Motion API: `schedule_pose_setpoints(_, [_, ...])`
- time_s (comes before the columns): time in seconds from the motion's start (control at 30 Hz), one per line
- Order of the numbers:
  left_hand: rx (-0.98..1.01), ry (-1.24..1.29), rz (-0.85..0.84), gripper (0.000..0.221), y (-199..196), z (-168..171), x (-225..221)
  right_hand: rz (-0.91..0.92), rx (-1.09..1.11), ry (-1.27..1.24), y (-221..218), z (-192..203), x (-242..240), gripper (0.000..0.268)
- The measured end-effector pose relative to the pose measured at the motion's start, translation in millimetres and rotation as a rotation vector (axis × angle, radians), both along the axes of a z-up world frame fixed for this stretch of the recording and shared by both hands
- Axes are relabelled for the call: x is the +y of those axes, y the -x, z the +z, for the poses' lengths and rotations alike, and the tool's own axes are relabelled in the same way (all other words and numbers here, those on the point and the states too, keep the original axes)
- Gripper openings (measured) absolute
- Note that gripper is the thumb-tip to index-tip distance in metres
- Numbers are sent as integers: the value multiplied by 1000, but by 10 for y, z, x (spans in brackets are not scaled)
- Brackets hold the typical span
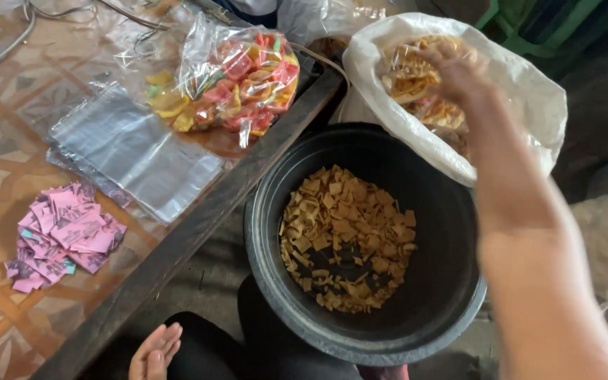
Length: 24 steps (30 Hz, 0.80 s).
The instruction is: A person is manually filling small plastic bags with snacks from a large container and then sealing them using a heat sealer.
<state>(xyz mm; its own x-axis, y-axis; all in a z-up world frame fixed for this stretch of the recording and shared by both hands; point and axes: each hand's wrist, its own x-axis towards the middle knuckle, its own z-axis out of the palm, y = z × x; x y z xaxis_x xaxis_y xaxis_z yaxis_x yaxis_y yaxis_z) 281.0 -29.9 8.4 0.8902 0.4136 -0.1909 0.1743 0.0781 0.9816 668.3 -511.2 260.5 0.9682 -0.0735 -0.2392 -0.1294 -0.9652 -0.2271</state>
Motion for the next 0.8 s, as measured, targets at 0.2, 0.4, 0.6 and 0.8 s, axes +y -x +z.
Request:
schedule_pose_setpoints(0.2, [-55, -172, 110, 34, -200, 580, -356, 117, -174, 315, -865, -822, -96, 73])
schedule_pose_setpoints(0.4, [-189, -691, -4, 25, -630, 1480, -498, 44, 12, 398, -1026, -560, -56, 62])
schedule_pose_setpoints(0.6, [-554, -1210, 52, 21, -1144, 1715, -299, -63, -444, 35, -1533, -869, -723, 48])
schedule_pose_setpoints(0.8, [-211, -1914, 129, 42, -1501, 1444, -498, -339, -281, 88, -1693, -1017, -947, 92])
